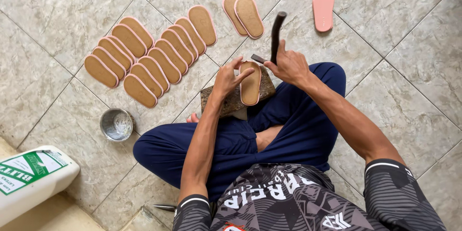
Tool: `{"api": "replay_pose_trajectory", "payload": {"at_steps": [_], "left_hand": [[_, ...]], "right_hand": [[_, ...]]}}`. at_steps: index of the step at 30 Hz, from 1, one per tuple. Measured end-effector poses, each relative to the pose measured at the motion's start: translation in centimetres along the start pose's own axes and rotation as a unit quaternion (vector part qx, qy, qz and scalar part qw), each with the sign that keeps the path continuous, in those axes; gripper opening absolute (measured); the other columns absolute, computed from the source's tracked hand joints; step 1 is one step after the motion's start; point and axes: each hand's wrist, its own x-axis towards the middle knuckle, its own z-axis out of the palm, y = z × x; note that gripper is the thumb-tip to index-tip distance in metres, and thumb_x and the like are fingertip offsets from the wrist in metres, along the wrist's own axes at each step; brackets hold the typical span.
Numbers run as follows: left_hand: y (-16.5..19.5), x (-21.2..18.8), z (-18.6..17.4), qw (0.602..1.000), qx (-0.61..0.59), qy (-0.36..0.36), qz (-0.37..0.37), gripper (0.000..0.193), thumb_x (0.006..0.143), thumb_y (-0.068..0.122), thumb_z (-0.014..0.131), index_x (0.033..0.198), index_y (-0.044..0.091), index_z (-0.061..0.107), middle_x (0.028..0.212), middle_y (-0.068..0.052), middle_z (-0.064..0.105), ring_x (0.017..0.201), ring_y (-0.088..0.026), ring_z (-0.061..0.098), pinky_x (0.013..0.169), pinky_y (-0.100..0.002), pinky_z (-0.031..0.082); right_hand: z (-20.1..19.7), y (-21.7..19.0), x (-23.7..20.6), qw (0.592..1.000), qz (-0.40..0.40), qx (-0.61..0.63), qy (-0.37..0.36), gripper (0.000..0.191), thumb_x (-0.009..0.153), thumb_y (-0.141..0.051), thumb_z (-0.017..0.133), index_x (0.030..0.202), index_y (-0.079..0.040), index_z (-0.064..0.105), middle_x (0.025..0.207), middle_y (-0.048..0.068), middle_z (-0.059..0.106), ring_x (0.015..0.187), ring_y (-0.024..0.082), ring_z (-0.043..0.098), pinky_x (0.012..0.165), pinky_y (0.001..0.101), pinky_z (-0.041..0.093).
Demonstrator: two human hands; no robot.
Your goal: The person sits on the floor and uses a hammer and chisel to trim the edges of a shoe insole placed on a wooden block. They repeatedly strike the chisel along the perimeter to remove excess material, then inspect the insole and continue trimming.
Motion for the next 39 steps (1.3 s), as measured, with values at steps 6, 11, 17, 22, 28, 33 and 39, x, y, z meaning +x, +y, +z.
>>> {"api": "replay_pose_trajectory", "payload": {"at_steps": [6,11,17,22,28,33,39], "left_hand": [[0.3,-0.3,0.6,0.98,-0.063,-0.028,-0.185,0.046,0.087,0.04,0.078,0.116,0.005,0.078,0.095,-0.016,0.08,0.085,-0.022,0.08,0.075,-0.033,0.06],[0.3,-0.6,1.0,0.978,-0.075,0.023,-0.194,0.038,0.081,0.034,0.084,0.106,0.007,0.08,0.094,-0.015,0.079,0.08,-0.019,0.08,0.071,-0.029,0.063],[-0.1,-1.1,1.3,0.983,-0.066,0.044,-0.165,0.035,0.082,0.032,0.085,0.104,0.005,0.081,0.096,-0.014,0.08,0.08,-0.018,0.08,0.071,-0.029,0.062],[-0.1,-1.0,0.4,0.991,-0.034,-0.01,-0.128,0.048,0.079,0.034,0.087,0.114,0.003,0.076,0.094,-0.015,0.079,0.081,-0.022,0.079,0.072,-0.031,0.06],[0.0,-1.2,0.8,0.992,-0.029,-0.014,-0.12,0.037,0.081,0.034,0.087,0.103,0.005,0.081,0.093,-0.015,0.079,0.083,-0.022,0.079,0.073,-0.032,0.06],[0.2,-1.7,1.5,0.988,-0.038,0.022,-0.149,0.031,0.079,0.031,0.087,0.097,0.006,0.082,0.086,-0.013,0.08,0.074,-0.019,0.079,0.067,-0.03,0.061],[0.2,-1.5,1.1,0.985,-0.06,0.008,-0.163,0.031,0.08,0.03,0.087,0.096,0.004,0.081,0.087,-0.013,0.08,0.076,-0.019,0.08,0.069,-0.03,0.062]], "right_hand": [[-0.2,-1.6,1.2,0.999,-0.026,-0.01,-0.019,0.081,0.095,-0.046,0.07,0.132,0.016,0.033,0.068,0.026,0.066,0.062,0.047,0.067,0.055,0.0552,0.053],[-0.2,-2.0,1.4,0.998,-0.044,-0.026,-0.033,0.088,0.093,-0.043,0.07,0.137,0.02,0.029,0.064,0.024,0.067,0.056,0.044,0.067,0.05,0.0521,0.053],[0.8,-1.3,0.1,0.996,-0.083,-0.022,-0.015,0.079,0.097,-0.042,0.068,0.135,0.018,0.034,0.062,0.021,0.065,0.052,0.041,0.065,0.046,0.0516,0.051],[0.5,-0.6,0.0,0.997,-0.07,-0.033,-0.005,0.082,0.095,-0.044,0.069,0.134,0.018,0.034,0.059,0.022,0.064,0.05,0.042,0.064,0.046,0.0524,0.05],[0.2,-0.8,1.0,0.996,-0.081,-0.029,-0.002,0.072,0.097,-0.043,0.069,0.128,0.015,0.04,0.064,0.021,0.066,0.057,0.043,0.066,0.05,0.0531,0.051],[0.3,-1.3,1.1,0.995,-0.067,-0.046,-0.052,0.077,0.094,-0.045,0.069,0.13,0.015,0.038,0.065,0.023,0.067,0.058,0.043,0.067,0.051,0.0542,0.051],[-0.1,-0.9,1.3,0.996,-0.071,-0.018,-0.051,0.082,0.092,-0.045,0.07,0.133,0.017,0.036,0.065,0.024,0.067,0.058,0.044,0.067,0.051,0.0535,0.052]]}}
